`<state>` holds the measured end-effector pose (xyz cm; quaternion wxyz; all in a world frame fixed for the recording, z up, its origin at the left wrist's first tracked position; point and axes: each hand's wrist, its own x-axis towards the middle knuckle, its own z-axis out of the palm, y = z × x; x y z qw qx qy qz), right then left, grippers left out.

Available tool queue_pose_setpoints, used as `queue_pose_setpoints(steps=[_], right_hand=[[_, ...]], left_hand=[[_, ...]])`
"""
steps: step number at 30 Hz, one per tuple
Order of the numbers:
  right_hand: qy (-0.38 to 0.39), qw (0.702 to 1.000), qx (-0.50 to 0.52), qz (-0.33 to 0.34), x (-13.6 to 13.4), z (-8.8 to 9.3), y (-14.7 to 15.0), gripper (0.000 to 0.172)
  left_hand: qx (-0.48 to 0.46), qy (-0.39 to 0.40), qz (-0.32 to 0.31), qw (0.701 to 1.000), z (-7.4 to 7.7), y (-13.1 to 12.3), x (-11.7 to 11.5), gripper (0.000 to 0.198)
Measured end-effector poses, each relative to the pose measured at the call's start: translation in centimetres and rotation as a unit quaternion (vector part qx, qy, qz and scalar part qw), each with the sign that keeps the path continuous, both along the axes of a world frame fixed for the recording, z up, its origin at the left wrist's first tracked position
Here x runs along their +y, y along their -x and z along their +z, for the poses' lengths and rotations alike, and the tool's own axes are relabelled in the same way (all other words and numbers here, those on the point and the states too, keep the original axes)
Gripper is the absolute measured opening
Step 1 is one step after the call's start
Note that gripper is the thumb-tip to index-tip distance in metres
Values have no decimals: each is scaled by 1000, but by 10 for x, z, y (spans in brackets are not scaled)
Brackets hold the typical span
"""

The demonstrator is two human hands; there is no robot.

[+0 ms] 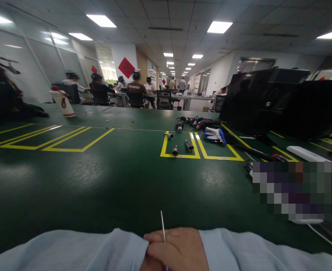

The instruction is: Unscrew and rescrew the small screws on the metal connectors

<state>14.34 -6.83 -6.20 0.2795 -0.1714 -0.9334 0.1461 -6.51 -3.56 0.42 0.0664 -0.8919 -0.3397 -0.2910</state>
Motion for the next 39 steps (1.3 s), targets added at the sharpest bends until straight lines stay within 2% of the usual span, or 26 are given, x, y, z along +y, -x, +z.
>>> queue_pose_setpoints(steps=[2,3,5,7,8,10,12,14,17,20,26,34,39], right_hand=[[35,999,3,14,13,8,-11,41],[51,999,6,6,22,12,-18,50],[60,997,12,-53,46,17,-32,59],[52,989,8,-140,74,17,-47,44],[45,984,1,-173,88,16,-53,36],[25,974,0,-224,111,12,-62,22],[16,969,1,-246,126,9,-68,14],[7,968,-6,-250,133,7,-69,11],[-14,970,-31,-239,132,6,-66,12],[-28,970,-51,-235,128,6,-64,12],[-36,967,-71,-240,126,10,-65,12],[-43,966,-74,-244,124,12,-65,13],[-52,966,-79,-239,124,13,-66,14]], left_hand=[[25,21,-54,998,-22,-33,2,26],[29,26,-84,996,-29,-47,6,23],[45,57,-150,986,-37,-65,22,22],[33,112,-204,972,-39,-71,46,20],[-6,133,-196,972,-38,-72,60,19],[-74,127,-118,982,-37,-70,89,20],[-93,103,-45,989,-37,-70,116,25],[-77,82,-6,994,-39,-75,138,35],[-28,72,0,997,-43,-88,160,47],[10,81,-15,997,-49,-97,175,44],[11,75,-63,995,-55,-95,183,30],[3,63,-65,996,-43,-95,167,28],[-34,76,-38,996,-47,-90,154,24]])
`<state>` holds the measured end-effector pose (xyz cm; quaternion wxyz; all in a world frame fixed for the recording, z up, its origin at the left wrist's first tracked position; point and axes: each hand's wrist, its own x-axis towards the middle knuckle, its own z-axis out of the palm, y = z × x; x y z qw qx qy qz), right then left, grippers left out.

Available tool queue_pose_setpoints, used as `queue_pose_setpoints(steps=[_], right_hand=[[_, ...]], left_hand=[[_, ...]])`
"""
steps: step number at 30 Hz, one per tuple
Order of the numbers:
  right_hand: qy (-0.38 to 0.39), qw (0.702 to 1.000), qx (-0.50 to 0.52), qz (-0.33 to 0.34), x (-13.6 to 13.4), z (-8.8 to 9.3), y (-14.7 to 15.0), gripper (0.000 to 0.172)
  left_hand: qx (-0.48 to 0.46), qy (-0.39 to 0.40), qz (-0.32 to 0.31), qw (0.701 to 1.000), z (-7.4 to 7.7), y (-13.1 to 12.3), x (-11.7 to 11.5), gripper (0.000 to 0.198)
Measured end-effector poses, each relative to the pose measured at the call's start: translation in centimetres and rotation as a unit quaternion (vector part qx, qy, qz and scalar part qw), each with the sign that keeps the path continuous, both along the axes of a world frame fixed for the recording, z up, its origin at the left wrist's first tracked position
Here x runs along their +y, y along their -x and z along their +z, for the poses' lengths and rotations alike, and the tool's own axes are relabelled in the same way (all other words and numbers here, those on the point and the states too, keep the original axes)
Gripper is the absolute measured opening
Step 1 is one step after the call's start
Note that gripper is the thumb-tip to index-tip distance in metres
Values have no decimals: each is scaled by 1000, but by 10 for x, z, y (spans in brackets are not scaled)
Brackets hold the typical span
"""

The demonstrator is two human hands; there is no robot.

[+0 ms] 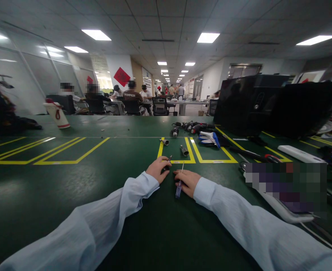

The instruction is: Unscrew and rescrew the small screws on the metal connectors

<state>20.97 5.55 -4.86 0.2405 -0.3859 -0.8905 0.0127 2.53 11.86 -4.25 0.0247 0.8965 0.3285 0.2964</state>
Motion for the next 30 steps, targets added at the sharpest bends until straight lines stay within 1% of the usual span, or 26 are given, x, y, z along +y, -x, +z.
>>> queue_pose_setpoints(steps=[3,6,9,12,16,21,25,30], right_hand=[[0,1000,-2,-2,-1,1,0,14],[4,1000,-2,-5,0,0,0,15],[10,1000,0,-8,0,-2,0,16],[14,1000,2,-9,-3,-4,-1,16],[16,1000,-1,-12,-17,-4,-1,16],[13,1000,-12,-9,-34,-2,0,18],[0,1000,-17,7,-36,-2,0,18],[-3,1000,-18,19,-34,-2,0,17]], left_hand=[[-20,28,-1,999,-6,6,-17,23],[-35,54,-19,998,-7,15,-40,28],[-39,70,-35,996,-4,25,-63,37],[-39,89,-51,994,2,33,-76,39],[-57,88,-63,992,5,38,-82,36],[-61,41,-75,994,1,39,-82,32],[-45,5,-68,997,-1,38,-85,27],[-18,-38,-57,997,2,36,-92,27]])
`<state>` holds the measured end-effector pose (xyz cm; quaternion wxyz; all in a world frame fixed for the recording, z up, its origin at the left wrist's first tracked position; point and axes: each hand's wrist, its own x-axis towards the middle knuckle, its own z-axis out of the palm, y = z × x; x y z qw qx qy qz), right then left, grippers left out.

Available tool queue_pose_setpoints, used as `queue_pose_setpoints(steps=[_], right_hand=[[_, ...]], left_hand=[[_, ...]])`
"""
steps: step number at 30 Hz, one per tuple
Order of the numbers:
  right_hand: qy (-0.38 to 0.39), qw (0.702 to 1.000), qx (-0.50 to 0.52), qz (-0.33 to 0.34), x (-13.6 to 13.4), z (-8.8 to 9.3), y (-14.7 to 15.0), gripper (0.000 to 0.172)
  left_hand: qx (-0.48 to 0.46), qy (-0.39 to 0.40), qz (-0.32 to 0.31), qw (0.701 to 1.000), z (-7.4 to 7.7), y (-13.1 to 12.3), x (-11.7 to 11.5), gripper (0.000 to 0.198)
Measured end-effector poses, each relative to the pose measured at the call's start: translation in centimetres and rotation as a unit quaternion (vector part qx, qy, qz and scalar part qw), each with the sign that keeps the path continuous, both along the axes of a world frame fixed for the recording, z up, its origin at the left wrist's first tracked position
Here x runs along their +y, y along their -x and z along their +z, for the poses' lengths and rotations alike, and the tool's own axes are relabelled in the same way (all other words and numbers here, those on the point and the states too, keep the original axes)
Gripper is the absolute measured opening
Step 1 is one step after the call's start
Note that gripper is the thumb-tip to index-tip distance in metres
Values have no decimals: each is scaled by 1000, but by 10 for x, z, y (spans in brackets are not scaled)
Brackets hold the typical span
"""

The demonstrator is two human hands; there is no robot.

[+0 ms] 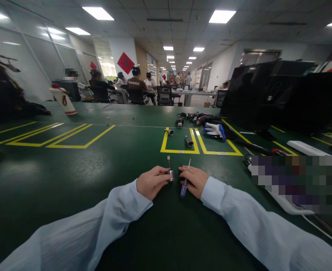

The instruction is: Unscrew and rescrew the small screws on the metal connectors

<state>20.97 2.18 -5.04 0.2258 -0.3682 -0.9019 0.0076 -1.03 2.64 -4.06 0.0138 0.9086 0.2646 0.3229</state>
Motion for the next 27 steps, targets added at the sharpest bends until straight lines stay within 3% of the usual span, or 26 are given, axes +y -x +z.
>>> queue_pose_setpoints(steps=[11,15,19,21,23,27], right_hand=[[-1,1000,-8,-1,1,0,1,17],[-9,1000,22,-12,-3,5,1,14],[19,990,125,-57,-10,17,-2,22],[88,964,231,-96,-12,20,-3,29],[187,909,351,-124,-12,20,-2,38],[375,794,464,-113,-12,15,4,48]], left_hand=[[73,-77,20,994,5,-5,-8,26],[45,-57,29,997,5,-4,-7,23],[-7,14,40,999,5,-1,-1,24],[-54,79,41,995,5,1,3,24],[-115,161,52,979,5,2,7,22],[-275,307,93,907,4,0,13,19]])
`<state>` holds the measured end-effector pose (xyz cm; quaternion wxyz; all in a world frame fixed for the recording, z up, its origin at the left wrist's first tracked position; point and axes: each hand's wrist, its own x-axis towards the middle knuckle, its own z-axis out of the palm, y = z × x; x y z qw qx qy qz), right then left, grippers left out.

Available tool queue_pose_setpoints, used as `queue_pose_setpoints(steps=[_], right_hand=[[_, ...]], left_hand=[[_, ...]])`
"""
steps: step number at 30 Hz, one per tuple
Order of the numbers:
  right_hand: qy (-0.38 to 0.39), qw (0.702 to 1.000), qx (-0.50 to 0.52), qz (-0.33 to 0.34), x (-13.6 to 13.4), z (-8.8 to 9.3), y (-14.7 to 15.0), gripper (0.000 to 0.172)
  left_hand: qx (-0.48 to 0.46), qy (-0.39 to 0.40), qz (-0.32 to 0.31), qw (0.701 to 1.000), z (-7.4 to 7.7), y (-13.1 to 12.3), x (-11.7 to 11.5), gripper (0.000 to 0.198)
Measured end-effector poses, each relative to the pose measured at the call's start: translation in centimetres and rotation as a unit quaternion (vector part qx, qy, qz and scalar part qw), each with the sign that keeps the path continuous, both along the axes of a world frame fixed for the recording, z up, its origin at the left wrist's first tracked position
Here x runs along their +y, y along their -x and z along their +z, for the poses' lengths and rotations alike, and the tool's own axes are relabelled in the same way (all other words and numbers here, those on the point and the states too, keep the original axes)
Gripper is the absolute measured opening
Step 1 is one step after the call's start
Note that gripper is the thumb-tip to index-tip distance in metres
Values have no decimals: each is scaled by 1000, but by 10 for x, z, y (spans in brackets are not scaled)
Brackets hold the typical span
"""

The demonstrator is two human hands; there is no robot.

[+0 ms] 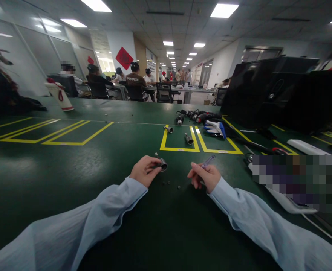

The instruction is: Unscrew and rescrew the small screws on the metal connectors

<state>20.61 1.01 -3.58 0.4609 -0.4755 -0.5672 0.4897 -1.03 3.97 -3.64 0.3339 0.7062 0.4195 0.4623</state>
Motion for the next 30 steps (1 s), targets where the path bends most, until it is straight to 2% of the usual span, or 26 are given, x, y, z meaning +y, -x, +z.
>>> queue_pose_setpoints(steps=[4,8,17,24,30], right_hand=[[51,995,76,28,-2,-4,6,46],[52,994,91,26,-5,-2,9,43],[51,997,35,44,-4,-4,12,43],[50,996,-26,65,-12,2,17,47],[23,998,-18,51,-19,-7,22,47]], left_hand=[[-127,106,24,986,0,-3,4,23],[-167,136,23,976,0,-4,5,24],[-166,148,26,975,-2,-4,5,27],[-156,147,36,976,5,-3,1,26],[-127,157,8,979,7,-3,-2,36]])
